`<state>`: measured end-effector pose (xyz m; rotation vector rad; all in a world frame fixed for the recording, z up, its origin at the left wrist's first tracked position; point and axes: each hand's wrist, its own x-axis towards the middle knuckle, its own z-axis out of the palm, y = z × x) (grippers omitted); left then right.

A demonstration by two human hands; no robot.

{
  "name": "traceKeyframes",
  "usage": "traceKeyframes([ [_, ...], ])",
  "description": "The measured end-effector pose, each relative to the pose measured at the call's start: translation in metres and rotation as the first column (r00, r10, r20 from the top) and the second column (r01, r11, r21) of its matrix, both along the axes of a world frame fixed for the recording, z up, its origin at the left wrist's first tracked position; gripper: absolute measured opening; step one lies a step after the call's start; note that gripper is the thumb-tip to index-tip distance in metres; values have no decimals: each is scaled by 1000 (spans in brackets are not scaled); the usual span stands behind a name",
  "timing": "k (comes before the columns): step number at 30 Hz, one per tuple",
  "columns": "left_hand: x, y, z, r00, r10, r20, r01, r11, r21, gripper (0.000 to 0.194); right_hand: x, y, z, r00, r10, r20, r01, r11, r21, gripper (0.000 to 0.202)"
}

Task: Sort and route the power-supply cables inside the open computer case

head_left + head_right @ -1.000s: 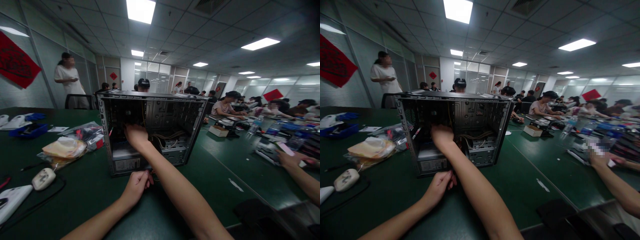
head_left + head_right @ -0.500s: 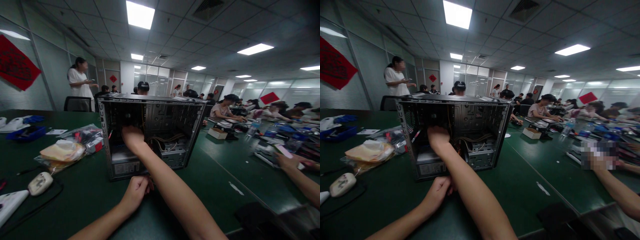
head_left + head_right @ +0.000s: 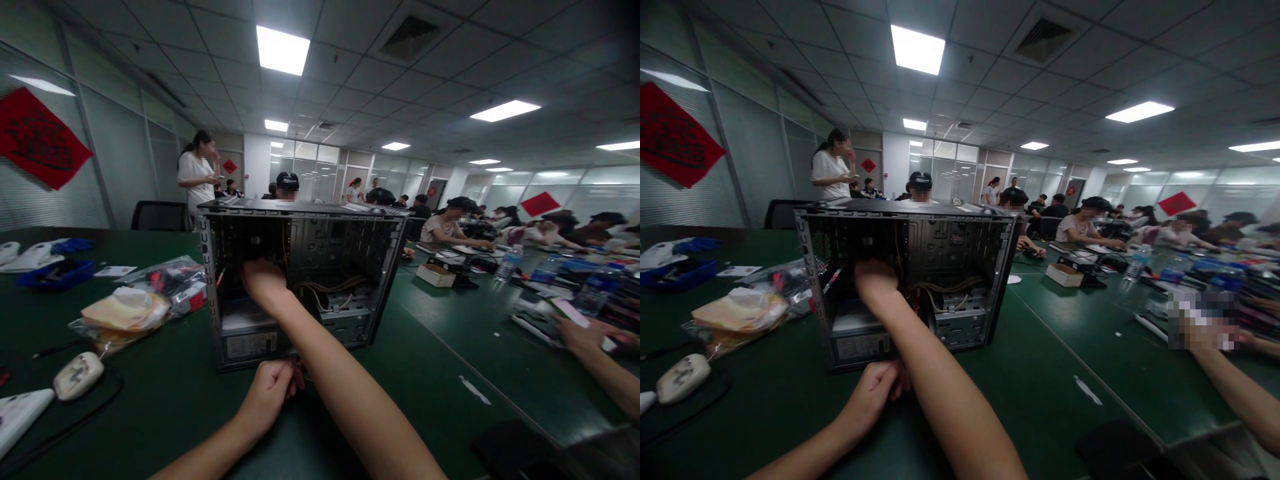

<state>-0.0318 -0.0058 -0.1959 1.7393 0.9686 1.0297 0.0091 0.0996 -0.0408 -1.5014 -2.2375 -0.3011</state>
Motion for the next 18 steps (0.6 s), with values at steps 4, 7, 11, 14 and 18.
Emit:
traceKeyframes([
  [4,2,-2,5,1000,-9,16,9,1000,-9,65,-1,0,1,1000,-15,-15,15,1000,-17,35],
  [7,2,-3,9,1000,-2,27,3,1000,-9,63,-2,0,2,999,-30,-13,30,998,-56,36],
  [11,1,-2,8,999,8,35,-8,1000,20,59,0,-3,6,1000,-17,-16,16,998,-66,36],
  [14,1,-1,4,999,11,44,-12,1000,11,58,1,-6,7,999,-16,-29,13,997,-77,35],
  [18,2,2,2,997,18,78,-17,1000,-9,55,-6,-7,6,999,-30,-45,28,998,-61,32],
])
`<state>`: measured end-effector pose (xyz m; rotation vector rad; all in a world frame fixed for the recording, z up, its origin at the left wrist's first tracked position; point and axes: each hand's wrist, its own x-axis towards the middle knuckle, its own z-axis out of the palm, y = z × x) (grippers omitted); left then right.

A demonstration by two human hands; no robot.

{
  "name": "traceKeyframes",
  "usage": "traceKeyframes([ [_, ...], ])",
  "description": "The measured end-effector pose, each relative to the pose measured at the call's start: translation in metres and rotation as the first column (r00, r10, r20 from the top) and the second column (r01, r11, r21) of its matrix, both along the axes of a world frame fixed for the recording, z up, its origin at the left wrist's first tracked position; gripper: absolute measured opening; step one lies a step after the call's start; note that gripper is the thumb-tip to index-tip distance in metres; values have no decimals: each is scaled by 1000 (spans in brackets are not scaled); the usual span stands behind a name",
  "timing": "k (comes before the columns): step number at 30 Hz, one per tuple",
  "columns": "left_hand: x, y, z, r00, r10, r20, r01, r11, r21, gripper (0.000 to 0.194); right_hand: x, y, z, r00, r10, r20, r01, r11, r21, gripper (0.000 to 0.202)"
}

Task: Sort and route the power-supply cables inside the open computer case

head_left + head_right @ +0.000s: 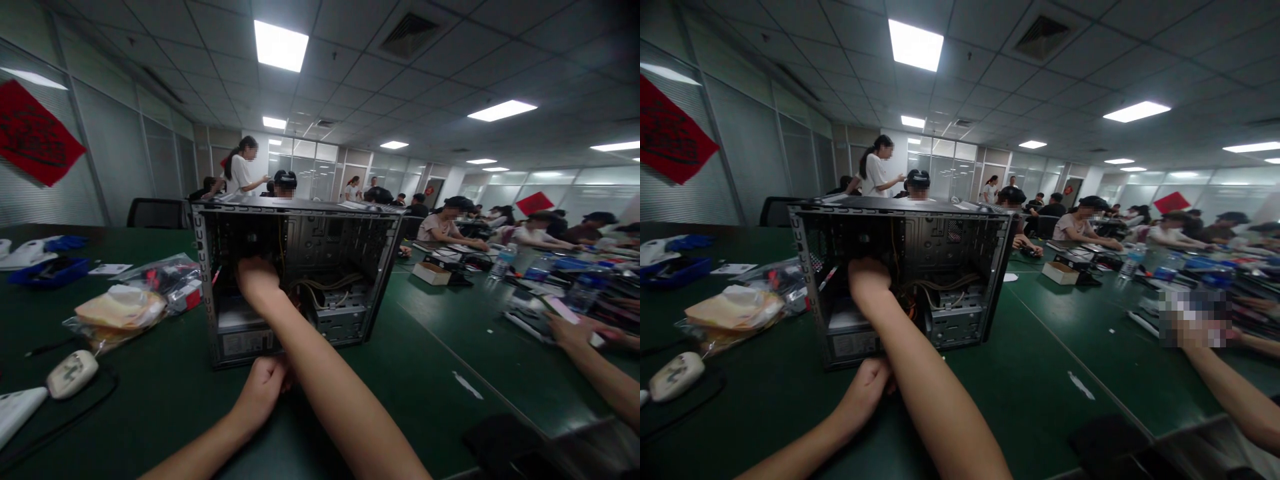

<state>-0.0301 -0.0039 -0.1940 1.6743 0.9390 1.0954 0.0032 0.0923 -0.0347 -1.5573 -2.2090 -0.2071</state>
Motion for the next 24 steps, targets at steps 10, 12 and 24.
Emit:
traceKeyframes([
  [10,-6,10,-7,997,58,52,-54,997,-60,50,-9,-2,0,999,-46,3,46,999,-13,30],
  [12,-5,8,-7,996,54,67,-50,997,-62,50,-8,-3,0,999,-37,9,37,999,-5,29],
  [24,-31,24,35,904,74,421,-49,996,-70,33,20,-38,-7,996,35,83,-52,975,214,21],
])
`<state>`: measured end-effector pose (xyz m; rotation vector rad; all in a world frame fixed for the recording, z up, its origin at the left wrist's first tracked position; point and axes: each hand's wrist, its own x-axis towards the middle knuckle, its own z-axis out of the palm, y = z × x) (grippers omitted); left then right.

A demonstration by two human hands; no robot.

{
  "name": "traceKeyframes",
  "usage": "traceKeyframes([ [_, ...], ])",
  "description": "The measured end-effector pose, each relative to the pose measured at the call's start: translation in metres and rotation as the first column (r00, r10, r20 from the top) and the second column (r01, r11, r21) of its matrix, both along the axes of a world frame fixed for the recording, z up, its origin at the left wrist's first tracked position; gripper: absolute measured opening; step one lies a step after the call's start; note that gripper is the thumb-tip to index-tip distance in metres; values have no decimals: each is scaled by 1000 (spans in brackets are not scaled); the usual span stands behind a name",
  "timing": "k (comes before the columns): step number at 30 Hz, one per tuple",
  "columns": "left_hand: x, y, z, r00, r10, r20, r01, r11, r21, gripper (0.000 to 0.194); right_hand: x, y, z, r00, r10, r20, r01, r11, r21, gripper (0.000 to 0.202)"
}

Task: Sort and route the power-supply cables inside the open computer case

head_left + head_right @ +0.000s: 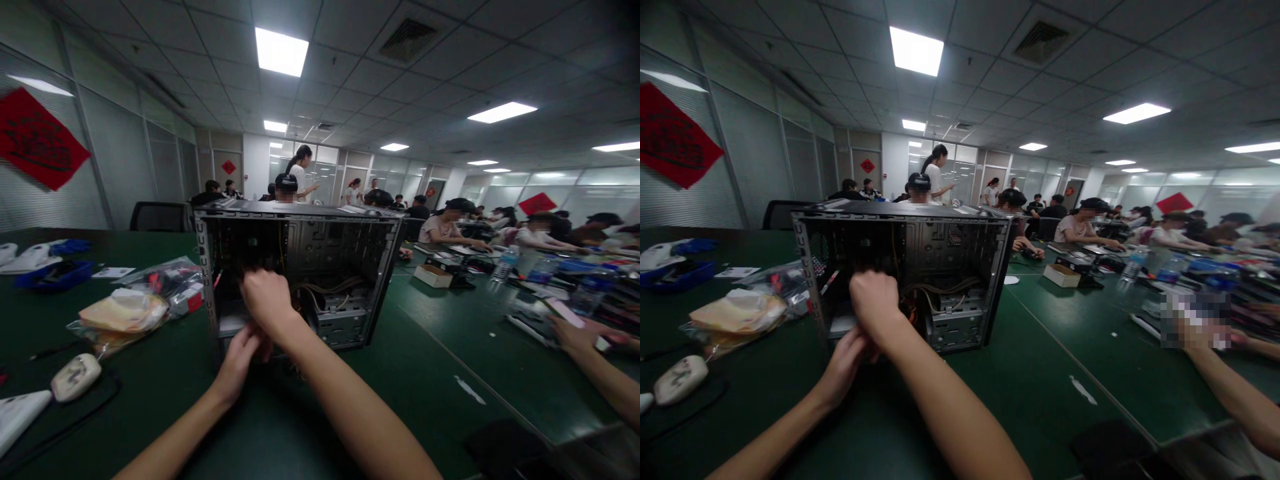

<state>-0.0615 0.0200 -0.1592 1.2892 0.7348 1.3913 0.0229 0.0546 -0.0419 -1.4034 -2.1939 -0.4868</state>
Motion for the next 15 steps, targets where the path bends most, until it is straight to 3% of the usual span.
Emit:
traceKeyframes([
  [3,-5,-3,9,977,-59,207,78,993,-83,29,25,-20,-18,988,152,25,-154,962,224,22],
  [6,-9,-7,19,920,-179,349,233,965,-119,43,58,-39,-52,911,392,128,-413,857,309,21],
  [9,-13,-8,25,850,-335,407,411,905,-112,55,93,-51,-94,817,546,184,-576,763,293,18],
  [11,-16,-7,27,814,-378,442,466,878,-108,57,110,-52,-116,752,614,241,-660,704,264,18],
  [15,-19,-7,30,766,-376,522,506,853,-128,57,119,-44,-136,730,670,135,-683,718,134,17],
])
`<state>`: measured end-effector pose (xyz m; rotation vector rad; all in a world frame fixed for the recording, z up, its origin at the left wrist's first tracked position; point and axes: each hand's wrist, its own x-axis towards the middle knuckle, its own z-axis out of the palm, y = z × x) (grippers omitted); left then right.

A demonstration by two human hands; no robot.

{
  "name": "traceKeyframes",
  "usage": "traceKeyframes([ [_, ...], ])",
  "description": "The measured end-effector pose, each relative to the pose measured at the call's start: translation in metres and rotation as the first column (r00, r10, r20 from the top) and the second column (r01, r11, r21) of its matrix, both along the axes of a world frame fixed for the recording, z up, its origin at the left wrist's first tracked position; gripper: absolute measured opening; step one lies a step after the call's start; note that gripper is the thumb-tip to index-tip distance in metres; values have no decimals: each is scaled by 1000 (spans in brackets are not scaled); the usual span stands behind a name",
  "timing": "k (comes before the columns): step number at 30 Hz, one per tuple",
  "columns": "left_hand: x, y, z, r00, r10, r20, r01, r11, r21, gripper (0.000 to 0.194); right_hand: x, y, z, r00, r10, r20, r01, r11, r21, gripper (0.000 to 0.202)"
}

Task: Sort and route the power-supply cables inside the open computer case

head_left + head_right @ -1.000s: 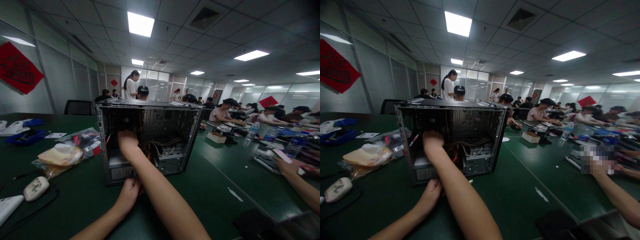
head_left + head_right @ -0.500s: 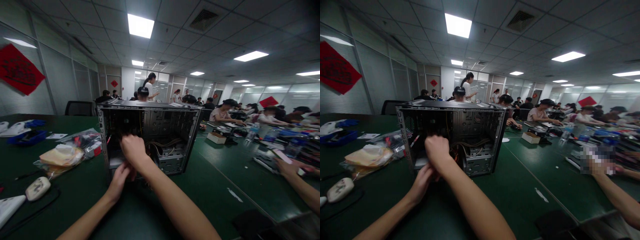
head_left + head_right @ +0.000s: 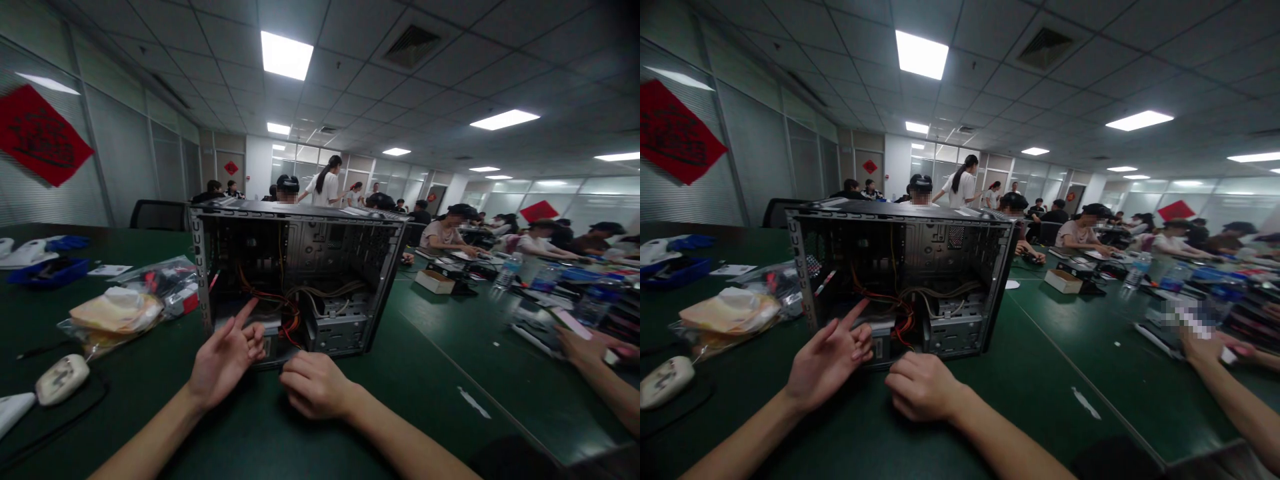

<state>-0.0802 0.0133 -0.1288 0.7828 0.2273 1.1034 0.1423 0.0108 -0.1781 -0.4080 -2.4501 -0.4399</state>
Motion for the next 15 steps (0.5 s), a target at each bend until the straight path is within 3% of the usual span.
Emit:
traceKeyframes([
  [6,-4,0,9,993,-51,108,61,994,-94,50,-17,3,-8,1000,12,24,-9,993,-114,14],
  [11,-5,-1,5,994,-94,56,97,994,-49,34,-11,-1,-10,998,16,54,-8,989,-144,13],
  [13,-3,-3,0,998,-67,-21,67,998,0,23,-8,0,-7,1000,-11,26,15,987,-162,14],
  [15,1,-3,-5,993,52,-108,-47,998,45,19,-5,2,-5,1000,-29,-8,27,985,-172,14],
])
